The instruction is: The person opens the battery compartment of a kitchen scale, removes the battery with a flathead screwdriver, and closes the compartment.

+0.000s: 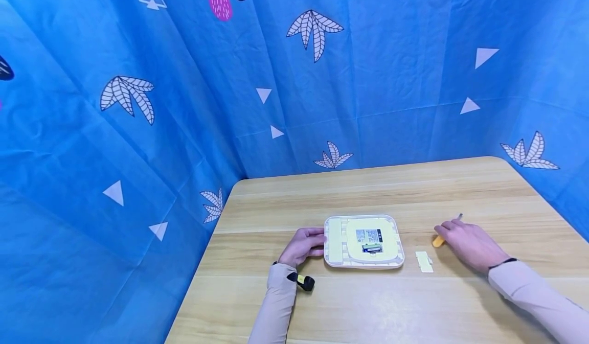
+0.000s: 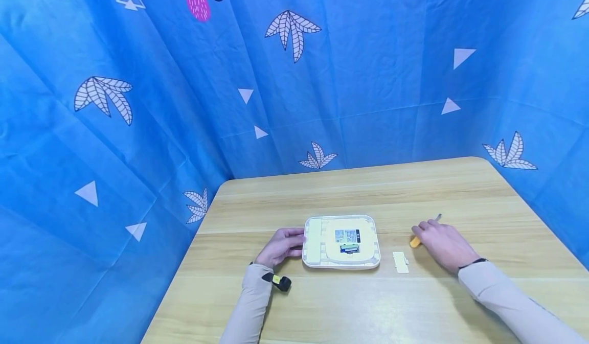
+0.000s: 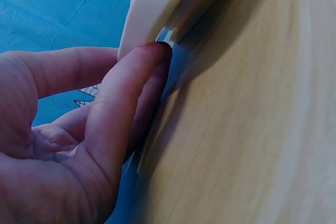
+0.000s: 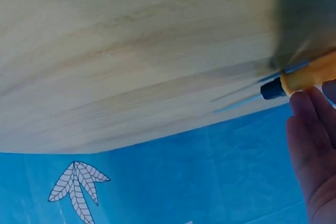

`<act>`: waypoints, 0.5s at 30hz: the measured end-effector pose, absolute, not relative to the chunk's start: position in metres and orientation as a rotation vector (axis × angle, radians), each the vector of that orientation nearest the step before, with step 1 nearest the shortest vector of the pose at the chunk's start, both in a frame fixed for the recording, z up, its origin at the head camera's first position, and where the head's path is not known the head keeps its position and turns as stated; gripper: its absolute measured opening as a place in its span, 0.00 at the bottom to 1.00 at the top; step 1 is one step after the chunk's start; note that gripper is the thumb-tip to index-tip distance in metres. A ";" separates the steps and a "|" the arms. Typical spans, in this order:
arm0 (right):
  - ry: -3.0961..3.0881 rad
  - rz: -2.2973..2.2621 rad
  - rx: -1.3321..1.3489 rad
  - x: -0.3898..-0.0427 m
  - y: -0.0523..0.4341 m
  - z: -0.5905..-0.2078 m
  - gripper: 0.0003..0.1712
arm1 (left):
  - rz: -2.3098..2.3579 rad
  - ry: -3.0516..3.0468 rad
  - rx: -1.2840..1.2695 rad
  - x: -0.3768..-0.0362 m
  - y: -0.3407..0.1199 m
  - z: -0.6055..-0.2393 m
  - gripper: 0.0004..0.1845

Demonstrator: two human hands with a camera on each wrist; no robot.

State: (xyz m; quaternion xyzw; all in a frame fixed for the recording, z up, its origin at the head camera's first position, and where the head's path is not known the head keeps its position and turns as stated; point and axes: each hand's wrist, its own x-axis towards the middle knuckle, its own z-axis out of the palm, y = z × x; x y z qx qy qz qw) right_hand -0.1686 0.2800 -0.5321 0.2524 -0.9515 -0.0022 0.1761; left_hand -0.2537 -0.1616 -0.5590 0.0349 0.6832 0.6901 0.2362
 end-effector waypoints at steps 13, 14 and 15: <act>-2.712 0.351 0.634 -0.171 0.241 -0.497 0.11 | 1.886 1.877 0.101 -0.253 -0.162 -0.558 0.25; -2.713 0.367 0.637 -0.171 0.238 -0.495 0.11 | 1.885 1.876 0.105 -0.253 -0.162 -0.558 0.25; -2.715 0.381 0.641 -0.171 0.234 -0.494 0.10 | 1.885 1.875 0.106 -0.253 -0.162 -0.558 0.25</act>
